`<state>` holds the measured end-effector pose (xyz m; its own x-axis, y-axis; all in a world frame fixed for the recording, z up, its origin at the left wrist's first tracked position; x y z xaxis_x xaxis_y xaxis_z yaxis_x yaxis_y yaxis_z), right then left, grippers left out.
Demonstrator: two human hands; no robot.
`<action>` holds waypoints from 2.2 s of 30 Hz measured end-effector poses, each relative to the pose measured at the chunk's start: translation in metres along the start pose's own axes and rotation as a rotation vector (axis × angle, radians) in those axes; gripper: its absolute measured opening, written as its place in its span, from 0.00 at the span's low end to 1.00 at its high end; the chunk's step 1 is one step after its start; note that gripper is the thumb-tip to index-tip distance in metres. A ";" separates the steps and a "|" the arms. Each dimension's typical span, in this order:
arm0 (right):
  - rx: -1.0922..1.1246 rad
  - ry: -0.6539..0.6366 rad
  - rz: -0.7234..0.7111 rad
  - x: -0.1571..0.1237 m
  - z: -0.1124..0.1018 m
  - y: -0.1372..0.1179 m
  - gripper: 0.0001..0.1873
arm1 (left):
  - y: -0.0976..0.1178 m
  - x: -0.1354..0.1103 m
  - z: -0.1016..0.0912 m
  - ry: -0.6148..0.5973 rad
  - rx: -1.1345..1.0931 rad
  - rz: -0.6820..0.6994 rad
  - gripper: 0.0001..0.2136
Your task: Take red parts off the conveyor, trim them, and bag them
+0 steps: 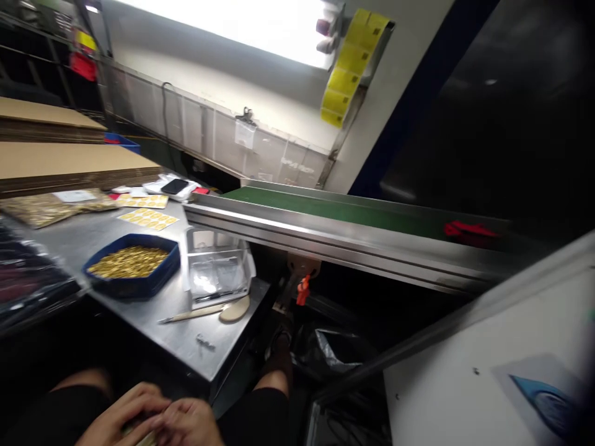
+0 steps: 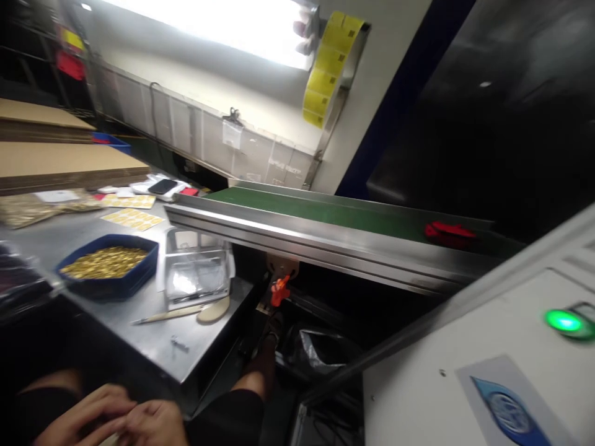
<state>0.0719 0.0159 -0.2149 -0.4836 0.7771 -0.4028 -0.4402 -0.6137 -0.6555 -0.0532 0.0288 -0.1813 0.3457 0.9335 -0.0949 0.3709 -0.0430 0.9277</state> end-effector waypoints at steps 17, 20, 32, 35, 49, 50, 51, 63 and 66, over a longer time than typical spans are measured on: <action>0.185 -0.262 0.094 -0.007 -0.023 0.024 0.17 | 0.027 -0.018 0.001 0.060 0.161 0.163 0.09; 0.181 -0.242 0.092 -0.007 -0.024 0.024 0.17 | 0.029 -0.017 0.001 0.049 0.192 0.189 0.08; 0.169 -0.206 0.069 -0.003 -0.028 0.024 0.17 | 0.025 -0.021 0.003 0.136 0.231 0.143 0.06; 0.173 -0.186 0.055 -0.003 -0.029 0.024 0.17 | 0.025 -0.020 0.004 0.144 0.219 0.124 0.06; 0.206 -0.149 0.034 -0.002 -0.033 0.023 0.17 | -0.005 -0.025 0.003 0.137 0.145 -0.106 0.07; 0.204 -0.148 0.033 -0.002 -0.033 0.023 0.17 | -0.010 -0.026 0.004 0.130 0.150 -0.127 0.07; 0.203 -0.144 0.029 -0.002 -0.033 0.022 0.18 | -0.017 -0.027 0.005 0.120 0.160 -0.149 0.07; 0.190 -0.097 -0.006 0.001 -0.037 0.022 0.20 | -0.069 -0.023 0.024 -0.066 0.343 -0.352 0.04; 0.186 -0.098 -0.014 0.001 -0.037 0.022 0.20 | -0.067 -0.024 0.025 -0.062 0.368 -0.342 0.05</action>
<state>0.0902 0.0082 -0.2532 -0.5435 0.7743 -0.3241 -0.5753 -0.6248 -0.5279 -0.0647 0.0003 -0.2505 0.1981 0.8937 -0.4025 0.7472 0.1281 0.6522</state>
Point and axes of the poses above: each hand's wrist, its own x-axis towards the middle knuckle, its own z-axis out of the palm, y = z × x, the point moved 5 cm from there along x, towards the middle knuckle, and after that the axes turned 12 degrees about -y, right-handed, at the moved point
